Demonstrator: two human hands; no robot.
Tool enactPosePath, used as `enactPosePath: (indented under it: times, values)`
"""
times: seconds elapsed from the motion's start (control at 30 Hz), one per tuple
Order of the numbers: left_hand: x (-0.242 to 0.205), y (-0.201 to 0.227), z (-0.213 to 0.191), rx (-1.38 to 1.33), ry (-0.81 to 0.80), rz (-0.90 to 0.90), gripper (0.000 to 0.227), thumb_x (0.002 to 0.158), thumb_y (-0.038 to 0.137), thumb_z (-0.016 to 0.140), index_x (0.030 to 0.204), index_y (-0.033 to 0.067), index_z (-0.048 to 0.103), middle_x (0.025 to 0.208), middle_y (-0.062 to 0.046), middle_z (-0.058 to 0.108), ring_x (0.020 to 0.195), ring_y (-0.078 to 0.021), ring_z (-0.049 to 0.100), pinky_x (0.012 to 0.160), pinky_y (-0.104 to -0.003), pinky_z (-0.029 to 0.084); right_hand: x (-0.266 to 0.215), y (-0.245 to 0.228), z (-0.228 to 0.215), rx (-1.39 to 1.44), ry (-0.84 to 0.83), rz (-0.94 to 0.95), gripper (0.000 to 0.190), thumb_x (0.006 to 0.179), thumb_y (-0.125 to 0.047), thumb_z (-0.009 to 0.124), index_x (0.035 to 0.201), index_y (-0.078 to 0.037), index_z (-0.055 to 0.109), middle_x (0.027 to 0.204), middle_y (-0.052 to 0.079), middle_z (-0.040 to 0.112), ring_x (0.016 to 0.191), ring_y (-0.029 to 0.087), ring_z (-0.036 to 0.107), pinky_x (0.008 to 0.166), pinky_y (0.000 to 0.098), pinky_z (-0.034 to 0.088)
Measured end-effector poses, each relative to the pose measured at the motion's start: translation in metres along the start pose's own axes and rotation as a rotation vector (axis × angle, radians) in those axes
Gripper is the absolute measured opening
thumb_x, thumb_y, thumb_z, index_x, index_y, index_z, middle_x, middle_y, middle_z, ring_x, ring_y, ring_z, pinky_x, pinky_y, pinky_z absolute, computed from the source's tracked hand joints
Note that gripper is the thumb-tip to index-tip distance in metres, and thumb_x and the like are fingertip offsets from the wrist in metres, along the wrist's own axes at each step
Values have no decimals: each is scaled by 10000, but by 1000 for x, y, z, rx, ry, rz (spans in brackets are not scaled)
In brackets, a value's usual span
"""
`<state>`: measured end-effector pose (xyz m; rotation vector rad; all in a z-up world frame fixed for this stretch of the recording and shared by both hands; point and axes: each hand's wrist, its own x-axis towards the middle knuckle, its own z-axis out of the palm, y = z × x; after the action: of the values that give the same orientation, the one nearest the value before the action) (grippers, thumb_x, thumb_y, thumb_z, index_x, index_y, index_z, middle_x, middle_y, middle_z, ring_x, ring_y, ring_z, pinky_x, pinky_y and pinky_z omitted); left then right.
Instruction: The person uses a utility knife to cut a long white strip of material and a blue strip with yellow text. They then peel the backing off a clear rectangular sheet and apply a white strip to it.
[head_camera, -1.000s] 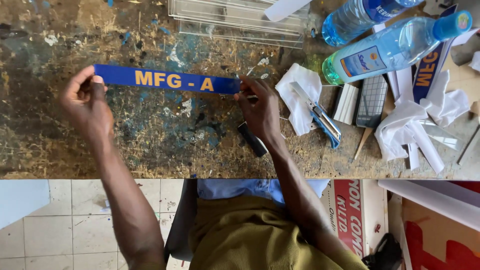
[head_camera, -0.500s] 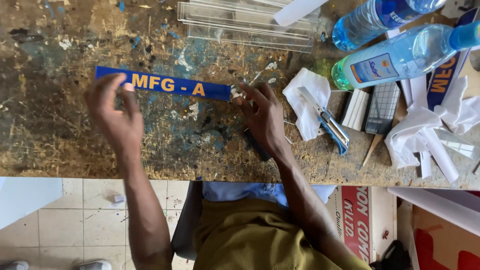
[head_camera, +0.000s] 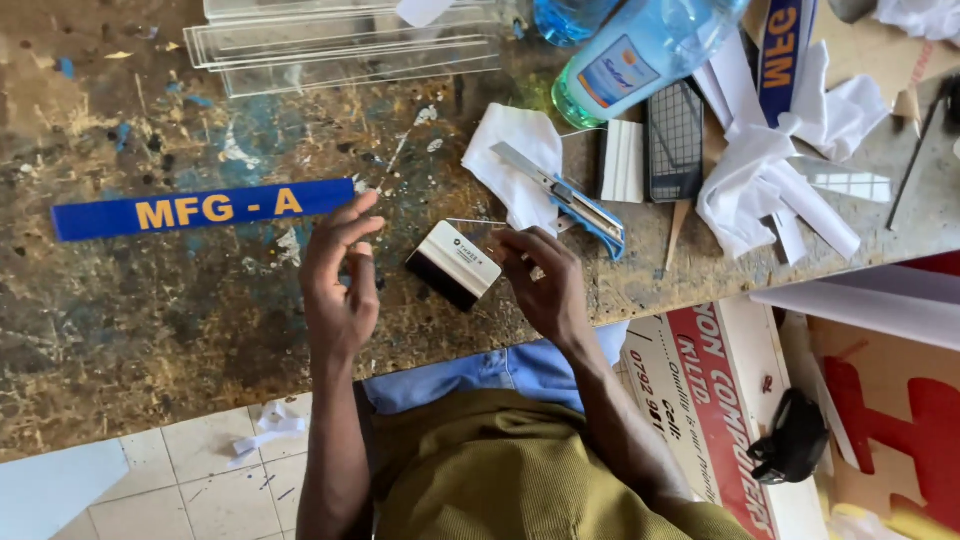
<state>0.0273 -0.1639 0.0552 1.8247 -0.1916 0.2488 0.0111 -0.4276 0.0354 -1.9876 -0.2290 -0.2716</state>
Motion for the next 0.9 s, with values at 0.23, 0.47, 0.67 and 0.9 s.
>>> enactPosePath:
  times: [0.23, 0.47, 0.67, 0.9]
  values:
    - [-13, 11, 22, 249, -234, -6, 245, 1156, 22, 652, 1392, 21, 714, 1437, -188, 697, 1378, -404, 675, 1088, -587, 648, -9, -2, -2, -225, -73, -92, 347, 1049, -285, 850, 1314, -63, 817, 1035, 152, 776, 934, 404, 741, 772, 505, 629]
    - [-22, -3, 29, 401, -311, 17, 409, 1131, 151, 756, 1513, 48, 653, 1468, -142, 617, 1464, -364, 580, 1177, -587, 556, -12, -2, 9, -470, -232, 40, 798, 909, -441, 915, 1562, -94, 616, 1143, 157, 685, 1065, 429, 682, 782, 580, 641]
    - [-12, 14, 42, 403, -327, 49, 340, 1181, 168, 690, 1483, 13, 667, 1426, -157, 620, 1441, -357, 591, 1167, -584, 542, -13, 8, -2, -451, -274, 56, 676, 916, -427, 899, 1470, -130, 649, 1110, 119, 633, 1068, 401, 650, 753, 544, 630]
    - [13, 27, 86, 330, -447, 134, 283, 1201, 164, 626, 1449, 40, 681, 1361, -141, 651, 1350, -340, 654, 1119, -581, 575, -11, 30, -57, -493, 31, 3, 395, 972, -241, 859, 1353, -176, 776, 1165, 90, 703, 1127, 386, 658, 936, 480, 594]
